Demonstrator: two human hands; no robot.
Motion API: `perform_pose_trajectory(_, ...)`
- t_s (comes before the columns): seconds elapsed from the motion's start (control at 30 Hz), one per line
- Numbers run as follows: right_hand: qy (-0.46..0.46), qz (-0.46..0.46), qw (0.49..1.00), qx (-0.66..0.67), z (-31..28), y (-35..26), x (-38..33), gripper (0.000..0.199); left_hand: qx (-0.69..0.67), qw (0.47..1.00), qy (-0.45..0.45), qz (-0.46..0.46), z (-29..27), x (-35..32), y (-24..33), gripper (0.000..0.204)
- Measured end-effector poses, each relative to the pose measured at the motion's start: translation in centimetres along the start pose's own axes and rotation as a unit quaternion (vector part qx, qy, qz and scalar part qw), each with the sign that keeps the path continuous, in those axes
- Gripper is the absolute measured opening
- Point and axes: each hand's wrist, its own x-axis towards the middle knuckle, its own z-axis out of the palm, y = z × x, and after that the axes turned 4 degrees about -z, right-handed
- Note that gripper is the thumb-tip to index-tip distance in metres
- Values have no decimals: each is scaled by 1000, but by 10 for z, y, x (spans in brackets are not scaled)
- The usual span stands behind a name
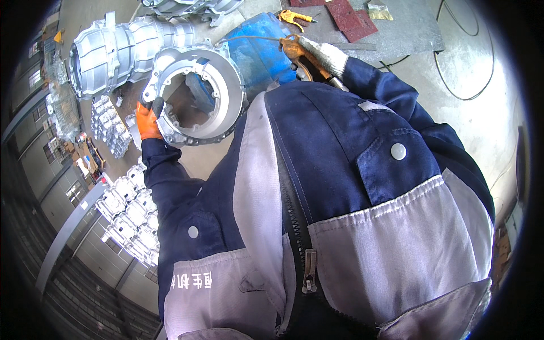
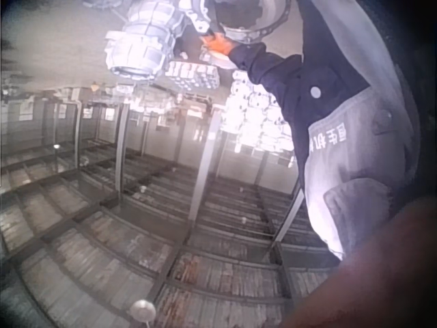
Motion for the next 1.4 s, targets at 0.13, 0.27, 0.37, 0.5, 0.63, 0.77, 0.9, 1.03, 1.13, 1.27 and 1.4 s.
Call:
perform_pose_trajectory(0.13, -8, -5, 1000, 9, 4, -1, 3, 58, -22, 1000, -5, -18, 3, -2, 4, 44)
perform_pose_trajectory(0.27, -48, -1, 998, 51, 4, -4, 3, 56, -21, 1000, -19, -10, 2, 1, 3, 45)
perform_pose_trajectory(0.37, 6, -14, 1000, -14, 5, -8, 3, 57, -1, 1000, -7, 7, 0, 2, 1, 46)
perform_pose_trajectory(0.5, 1, -3, 1000, 21, 2, -12, -3, 52, -37, 999, -11, -32, 0, 2, 0, 46)
perform_pose_trajectory(0.63, -18, -3, 998, 54, 4, -17, -6, 54, -29, 999, -11, -15, 1, 0, 3, 46)
perform_pose_trajectory(0.77, -16, -17, 999, 23, 4, -16, -7, 53, -35, 999, -11, -15, 3, 0, 5, 47)
perform_pose_trajectory(0.9, -33, -4, 999, 2, 3, -12, 3, 57, -37, 999, -8, -12, 2, 1, 2, 47)
perform_pose_trajectory(1.03, -65, -16, 998, -15, -1, -9, 5, 58, 4, 1000, -6, 24, -2, 5, -4, 46)
perform_pose_trajectory(1.13, -37, -23, 998, -39, 3, -10, 7, 56, -16, 1000, -7, 10, -4, 6, -11, 47)
perform_pose_trajectory(1.27, -75, -8, 996, 39, 12, -21, 12, 56, -40, 997, 14, 61, -4, 9, -20, 43)
perform_pose_trajectory(1.4, -55, -13, 989, 135, 4, -41, -4, 58, -43, 998, 10, 50, -6, 10, -20, 45)
